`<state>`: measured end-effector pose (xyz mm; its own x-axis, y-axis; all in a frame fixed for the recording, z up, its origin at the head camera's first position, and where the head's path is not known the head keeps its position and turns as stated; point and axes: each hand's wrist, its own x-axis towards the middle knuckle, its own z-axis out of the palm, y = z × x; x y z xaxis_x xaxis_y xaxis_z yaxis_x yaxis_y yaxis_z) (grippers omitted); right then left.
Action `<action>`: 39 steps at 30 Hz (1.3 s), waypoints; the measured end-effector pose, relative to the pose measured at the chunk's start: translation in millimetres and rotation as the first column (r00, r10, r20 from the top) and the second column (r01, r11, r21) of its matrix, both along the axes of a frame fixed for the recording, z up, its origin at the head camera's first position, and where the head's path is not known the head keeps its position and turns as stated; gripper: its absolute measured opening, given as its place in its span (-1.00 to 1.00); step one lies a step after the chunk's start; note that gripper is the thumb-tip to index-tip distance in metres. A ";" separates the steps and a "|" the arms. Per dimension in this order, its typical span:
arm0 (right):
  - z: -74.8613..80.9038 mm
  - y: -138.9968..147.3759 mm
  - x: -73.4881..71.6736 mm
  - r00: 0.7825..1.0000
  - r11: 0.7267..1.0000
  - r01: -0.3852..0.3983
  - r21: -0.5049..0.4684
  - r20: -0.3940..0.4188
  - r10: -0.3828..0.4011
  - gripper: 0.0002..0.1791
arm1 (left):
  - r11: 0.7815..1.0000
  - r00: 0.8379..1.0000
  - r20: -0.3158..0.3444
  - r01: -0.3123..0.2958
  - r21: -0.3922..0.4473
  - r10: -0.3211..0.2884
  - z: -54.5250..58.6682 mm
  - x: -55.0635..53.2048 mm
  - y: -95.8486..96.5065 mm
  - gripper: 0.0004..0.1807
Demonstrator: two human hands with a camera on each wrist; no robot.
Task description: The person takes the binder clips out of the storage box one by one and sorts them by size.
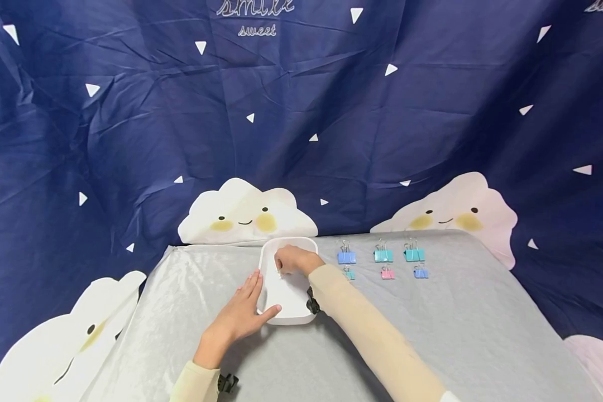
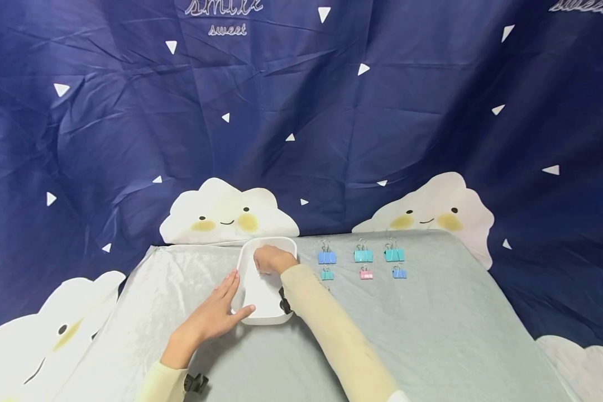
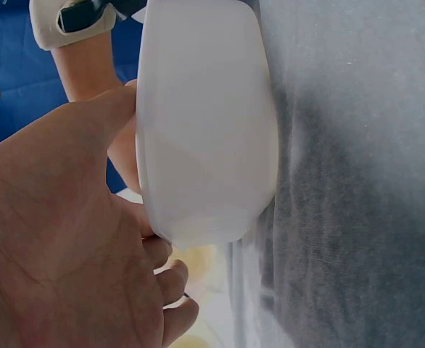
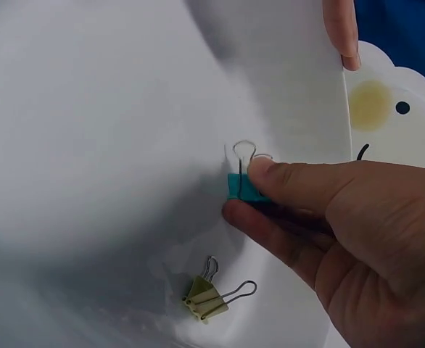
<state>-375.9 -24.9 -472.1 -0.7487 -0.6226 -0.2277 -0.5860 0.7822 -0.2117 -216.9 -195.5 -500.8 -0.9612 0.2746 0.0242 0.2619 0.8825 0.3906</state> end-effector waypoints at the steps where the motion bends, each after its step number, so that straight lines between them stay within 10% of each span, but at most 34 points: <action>1: 0.3 0.8 0.9 1.000 1.000 0.007 0.000 0.010 -0.007 -0.96 | 1.000 1.000 0.000 -0.001 0.000 0.001 -0.1 0.1 0.3 0.14; 12: 2.9 13.4 4.8 0.994 0.996 0.070 -0.053 0.091 -0.065 -0.87 | 1.000 1.000 0.006 0.002 -0.002 -0.002 0.9 -0.2 3.6 0.14; 39: 17.6 36.2 1.3 0.999 0.985 0.004 -0.174 -0.036 -0.011 -0.79 | 1.000 1.000 -0.013 0.006 -0.030 -0.006 -2.2 0.1 -0.1 0.14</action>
<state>-374.5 11.2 -454.5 -0.7595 -0.6444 -0.0888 -0.5900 0.7399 -0.3233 -216.8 -195.6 -503.0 -0.9593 0.2810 0.0287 0.2721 0.8922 0.3606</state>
